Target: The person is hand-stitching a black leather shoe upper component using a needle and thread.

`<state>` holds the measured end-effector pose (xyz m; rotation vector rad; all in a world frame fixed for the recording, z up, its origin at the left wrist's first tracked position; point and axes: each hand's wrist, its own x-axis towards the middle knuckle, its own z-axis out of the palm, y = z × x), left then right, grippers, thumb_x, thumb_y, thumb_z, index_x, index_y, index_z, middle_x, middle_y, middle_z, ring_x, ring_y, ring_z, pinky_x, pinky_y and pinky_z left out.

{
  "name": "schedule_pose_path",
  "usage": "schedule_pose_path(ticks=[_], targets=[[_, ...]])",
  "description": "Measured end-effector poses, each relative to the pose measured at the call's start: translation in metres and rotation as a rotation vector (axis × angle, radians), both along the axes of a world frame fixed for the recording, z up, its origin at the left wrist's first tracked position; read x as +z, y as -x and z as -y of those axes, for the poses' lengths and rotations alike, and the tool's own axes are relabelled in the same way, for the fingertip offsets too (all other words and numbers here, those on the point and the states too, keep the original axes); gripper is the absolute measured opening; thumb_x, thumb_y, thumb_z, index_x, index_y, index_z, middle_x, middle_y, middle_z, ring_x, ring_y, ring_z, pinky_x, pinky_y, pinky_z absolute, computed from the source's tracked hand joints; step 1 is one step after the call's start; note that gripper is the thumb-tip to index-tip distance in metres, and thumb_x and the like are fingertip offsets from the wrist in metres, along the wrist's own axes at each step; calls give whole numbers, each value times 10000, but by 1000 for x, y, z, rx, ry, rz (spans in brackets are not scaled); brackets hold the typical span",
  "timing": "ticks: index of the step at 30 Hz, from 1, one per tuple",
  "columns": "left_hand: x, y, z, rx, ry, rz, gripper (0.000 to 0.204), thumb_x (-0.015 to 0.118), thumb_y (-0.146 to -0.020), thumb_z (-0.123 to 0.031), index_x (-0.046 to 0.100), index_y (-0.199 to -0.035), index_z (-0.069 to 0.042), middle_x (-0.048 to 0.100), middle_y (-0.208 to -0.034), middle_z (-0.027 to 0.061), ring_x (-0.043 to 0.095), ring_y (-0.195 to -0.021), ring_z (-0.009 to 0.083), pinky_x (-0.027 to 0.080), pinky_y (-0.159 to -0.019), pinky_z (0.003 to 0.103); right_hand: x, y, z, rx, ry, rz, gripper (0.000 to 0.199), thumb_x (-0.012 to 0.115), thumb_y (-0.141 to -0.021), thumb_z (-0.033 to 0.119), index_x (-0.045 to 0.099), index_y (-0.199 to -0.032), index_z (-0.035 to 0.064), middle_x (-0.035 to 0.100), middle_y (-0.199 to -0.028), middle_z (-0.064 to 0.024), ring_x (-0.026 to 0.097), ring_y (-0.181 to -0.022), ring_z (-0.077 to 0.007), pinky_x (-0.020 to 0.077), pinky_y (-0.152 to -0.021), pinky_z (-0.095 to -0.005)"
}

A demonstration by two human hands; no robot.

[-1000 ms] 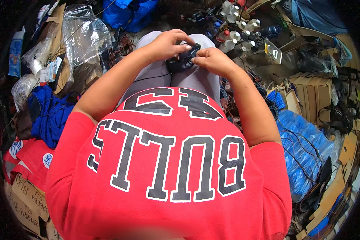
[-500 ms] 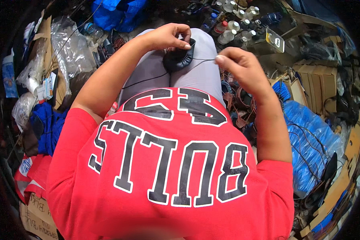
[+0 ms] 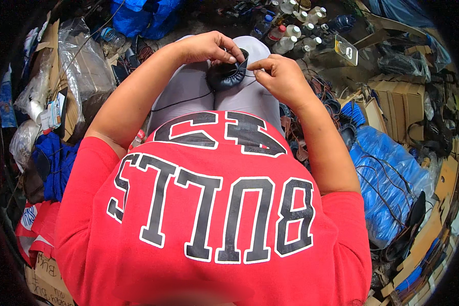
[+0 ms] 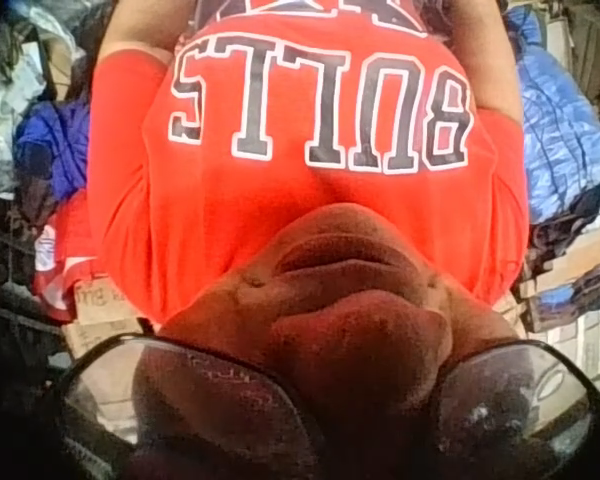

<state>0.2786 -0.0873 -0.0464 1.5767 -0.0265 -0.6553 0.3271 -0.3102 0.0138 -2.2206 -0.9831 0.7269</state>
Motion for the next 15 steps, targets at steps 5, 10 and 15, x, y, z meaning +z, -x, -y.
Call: schedule_pose_path(ticks=[5,10,15], targets=[[-3,3,2,17,35,94,209,656,-783,-114,685,-981,-56,625,-754,-25,469,-594,52,381,-548,208,4,6,-4,44,24,139,190,605,-762,128,694,-924,83,621,-814,-134,615,-728,-257,484,-662,-325],[-1,-2,5,-3,-15,90,209,659,-786,-127,688,-985,-72,625,-758,-34,468,-601,43,376,-545,206,-10,19,-1,10,-86,283,145,656,-745,131,691,-880,88,624,-776,-113,611,-702,-278,480,-662,-354],[-2,-2,5,-33,-85,158,221,670,-790,-144,683,-1001,-77,644,-821,-25,517,-670,59,418,-610,222,-16,-3,2,60,-124,97,154,647,-772,77,688,-918,102,573,-800,-77,591,-739,-215,463,-665,-293]])
